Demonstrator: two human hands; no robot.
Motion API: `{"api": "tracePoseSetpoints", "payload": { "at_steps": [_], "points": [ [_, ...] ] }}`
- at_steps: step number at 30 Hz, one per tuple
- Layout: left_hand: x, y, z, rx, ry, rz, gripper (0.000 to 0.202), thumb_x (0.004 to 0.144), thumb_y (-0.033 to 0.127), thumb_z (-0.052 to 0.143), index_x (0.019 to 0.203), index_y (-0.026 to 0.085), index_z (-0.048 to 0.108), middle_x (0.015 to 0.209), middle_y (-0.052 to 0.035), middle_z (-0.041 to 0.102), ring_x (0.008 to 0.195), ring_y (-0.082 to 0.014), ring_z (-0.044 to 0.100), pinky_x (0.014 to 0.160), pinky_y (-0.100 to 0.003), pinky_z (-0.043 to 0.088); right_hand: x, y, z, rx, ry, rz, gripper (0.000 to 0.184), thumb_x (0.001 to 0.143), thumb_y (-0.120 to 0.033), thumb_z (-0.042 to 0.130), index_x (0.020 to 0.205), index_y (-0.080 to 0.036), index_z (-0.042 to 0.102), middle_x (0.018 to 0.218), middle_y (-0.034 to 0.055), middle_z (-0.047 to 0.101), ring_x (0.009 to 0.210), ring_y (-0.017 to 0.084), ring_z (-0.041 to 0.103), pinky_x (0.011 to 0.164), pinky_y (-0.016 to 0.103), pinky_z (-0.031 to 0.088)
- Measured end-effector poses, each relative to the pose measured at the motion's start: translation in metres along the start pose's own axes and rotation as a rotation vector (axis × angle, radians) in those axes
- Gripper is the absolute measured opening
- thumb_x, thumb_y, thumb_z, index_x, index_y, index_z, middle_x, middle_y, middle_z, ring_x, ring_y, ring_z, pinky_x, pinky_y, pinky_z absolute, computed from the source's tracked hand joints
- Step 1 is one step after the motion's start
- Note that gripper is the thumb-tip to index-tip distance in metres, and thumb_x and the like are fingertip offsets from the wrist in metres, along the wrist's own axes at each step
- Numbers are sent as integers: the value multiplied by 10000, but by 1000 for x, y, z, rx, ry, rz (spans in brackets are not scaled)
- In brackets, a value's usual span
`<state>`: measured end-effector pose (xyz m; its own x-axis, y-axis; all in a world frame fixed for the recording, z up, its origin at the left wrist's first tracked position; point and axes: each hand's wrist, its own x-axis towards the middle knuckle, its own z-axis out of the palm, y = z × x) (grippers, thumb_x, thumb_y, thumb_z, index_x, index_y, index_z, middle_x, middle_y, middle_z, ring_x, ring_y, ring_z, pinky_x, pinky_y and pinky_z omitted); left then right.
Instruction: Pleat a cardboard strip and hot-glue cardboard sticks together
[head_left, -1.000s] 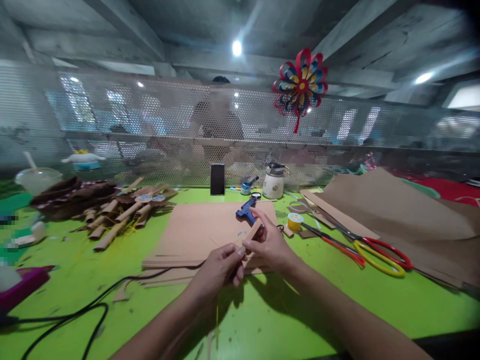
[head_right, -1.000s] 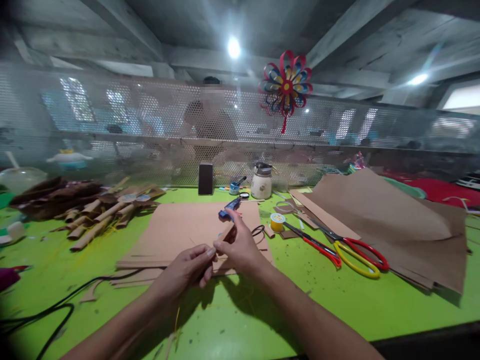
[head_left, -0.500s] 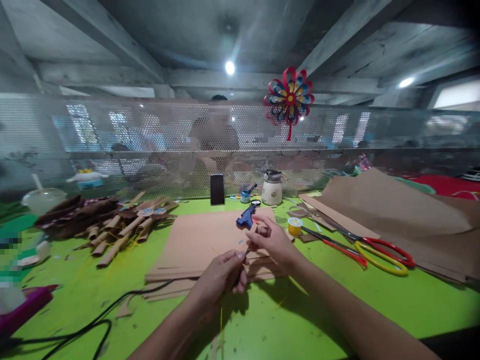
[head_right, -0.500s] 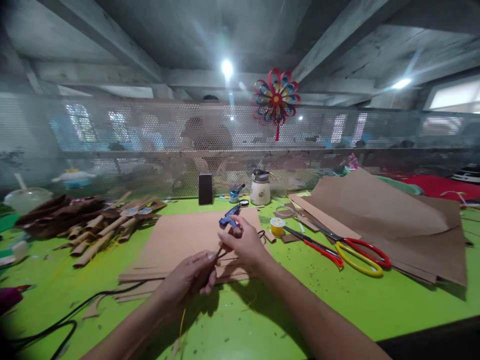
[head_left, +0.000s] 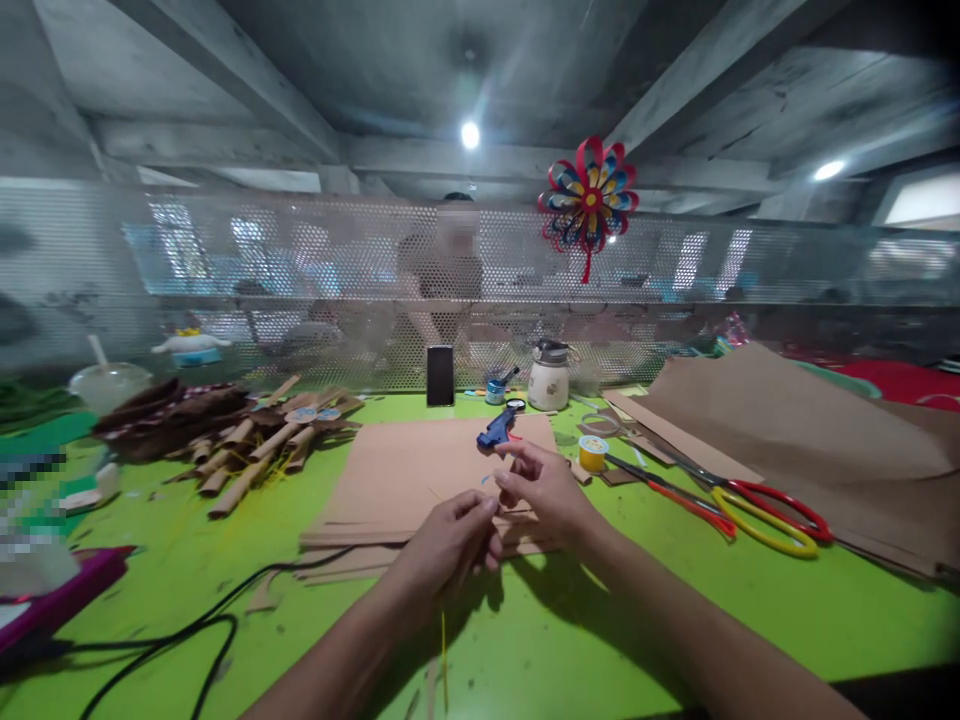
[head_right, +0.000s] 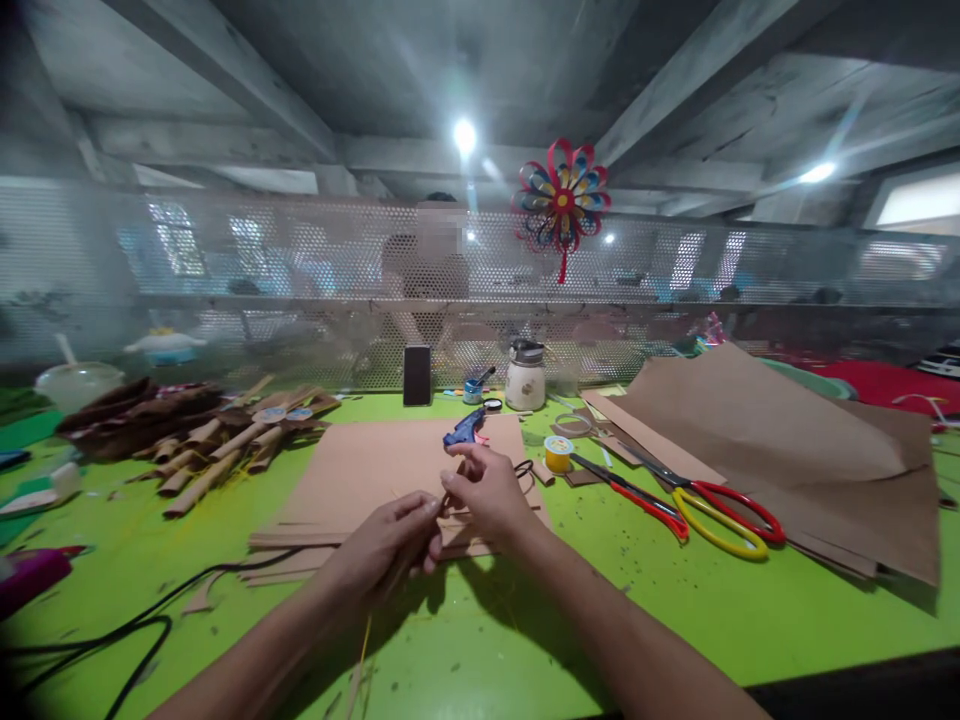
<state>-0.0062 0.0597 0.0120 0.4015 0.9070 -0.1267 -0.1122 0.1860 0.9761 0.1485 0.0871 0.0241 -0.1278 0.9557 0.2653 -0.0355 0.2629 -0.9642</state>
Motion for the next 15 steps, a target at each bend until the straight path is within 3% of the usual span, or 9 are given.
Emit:
{"api": "tracePoseSetpoints", "payload": {
  "at_steps": [5,10,15],
  "points": [
    [2,-3,-3,1,-29,11,243,823,375,594,765,164,489,541,3,585,420,-64,482,421,-158,256,2,2,-4,85,17,29,414,714,-434,664,972,-114,616,505,-38,592,453,123,574,508,265,477],
    [1,-3,0,-28,-33,-34,231,818,336,602,735,161,477,502,9,564,383,-50,448,413,-149,262,4,5,-5,58,31,33,409,698,-393,665,994,-118,604,439,-60,566,389,116,540,451,243,441],
    [2,-3,-1,-35,-66,-56,295,829,434,587,824,142,544,551,-4,577,406,-59,471,396,-149,269,9,8,-10,54,50,39,387,690,-392,655,966,-124,614,422,-81,524,368,113,524,414,235,418]
  ]
}}
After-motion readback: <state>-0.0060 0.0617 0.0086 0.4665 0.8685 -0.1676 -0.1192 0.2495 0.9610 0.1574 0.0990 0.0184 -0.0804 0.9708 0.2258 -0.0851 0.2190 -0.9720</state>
